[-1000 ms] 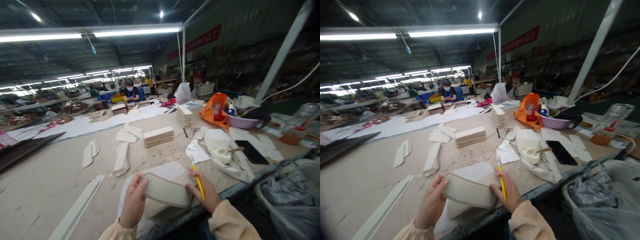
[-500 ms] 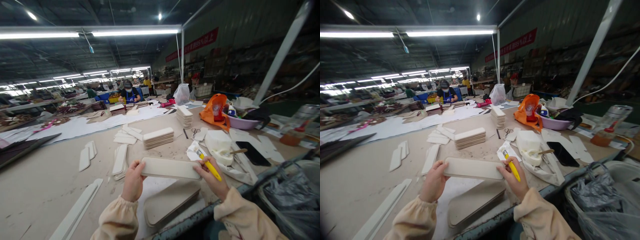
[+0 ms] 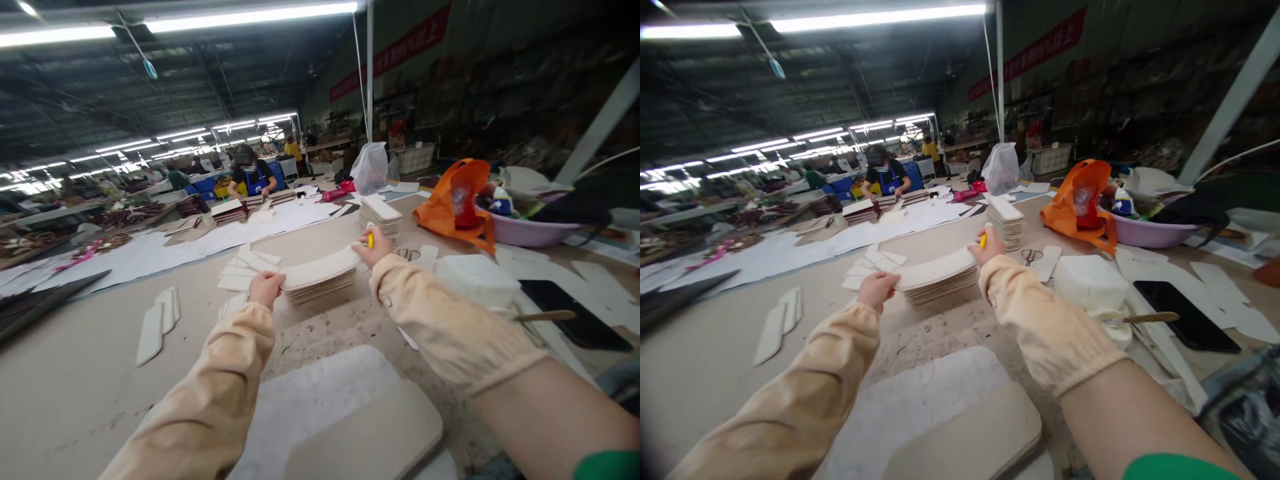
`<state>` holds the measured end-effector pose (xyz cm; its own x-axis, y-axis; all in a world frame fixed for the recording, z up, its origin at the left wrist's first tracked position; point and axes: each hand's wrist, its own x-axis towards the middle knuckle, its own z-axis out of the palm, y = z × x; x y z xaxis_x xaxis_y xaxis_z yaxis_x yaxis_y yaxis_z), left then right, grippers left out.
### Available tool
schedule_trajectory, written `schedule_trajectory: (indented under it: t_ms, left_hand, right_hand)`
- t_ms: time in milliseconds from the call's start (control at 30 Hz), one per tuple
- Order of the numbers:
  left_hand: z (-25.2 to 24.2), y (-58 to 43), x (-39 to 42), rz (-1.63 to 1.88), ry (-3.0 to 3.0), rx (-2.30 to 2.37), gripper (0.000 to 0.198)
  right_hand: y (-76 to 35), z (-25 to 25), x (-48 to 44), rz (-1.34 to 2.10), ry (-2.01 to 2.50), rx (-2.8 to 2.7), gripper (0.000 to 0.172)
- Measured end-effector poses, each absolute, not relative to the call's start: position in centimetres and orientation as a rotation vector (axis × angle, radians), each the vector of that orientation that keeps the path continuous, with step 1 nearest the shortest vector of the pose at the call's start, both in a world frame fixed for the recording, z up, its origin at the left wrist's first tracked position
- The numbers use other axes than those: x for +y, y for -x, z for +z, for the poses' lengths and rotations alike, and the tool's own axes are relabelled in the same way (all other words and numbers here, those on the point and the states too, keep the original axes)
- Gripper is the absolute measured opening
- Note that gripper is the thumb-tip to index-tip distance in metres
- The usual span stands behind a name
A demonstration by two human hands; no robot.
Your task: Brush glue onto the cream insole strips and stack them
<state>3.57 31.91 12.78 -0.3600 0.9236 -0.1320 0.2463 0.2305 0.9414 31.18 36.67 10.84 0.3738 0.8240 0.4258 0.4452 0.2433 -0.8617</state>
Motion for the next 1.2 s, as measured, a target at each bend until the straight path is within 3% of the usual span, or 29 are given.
schedule_trajectory:
  t_ms: [367, 567, 767, 1000, 1100, 1200]
  left_hand:
    - [9.7, -2.7, 37.8, 1.069, -1.29, 2.012, 0.019]
    - [8.2, -2.1, 38.2, 1.038, -1.449, 2.059, 0.021]
    - [8.6, -1.4, 37.4, 1.05, -1.557, 2.117, 0.027]
    - [10.0, -1.4, 25.0, 1.0, -1.724, 1.866, 0.049]
    - [9.2, -0.5, 15.7, 0.937, -1.91, 1.503, 0.057]
    - [6.9, 0.0, 7.7, 0.749, -2.064, 1.37, 0.087]
  right_hand:
    - [-30.7, 7.2, 44.0, 0.297, 1.56, -1.342, 0.032]
    - [-30.9, 5.5, 44.8, 0.25, 1.519, -1.357, 0.021]
    - [-31.6, 6.6, 42.4, 0.211, 1.56, -1.436, 0.023]
    - [-34.9, 9.0, 30.3, 0.263, 1.375, -1.608, 0.038]
    - [-36.2, 8.6, 21.9, 0.526, 1.339, -1.569, 0.033]
    - [-36.9, 6.9, 14.4, 0.839, 1.317, -1.51, 0.036]
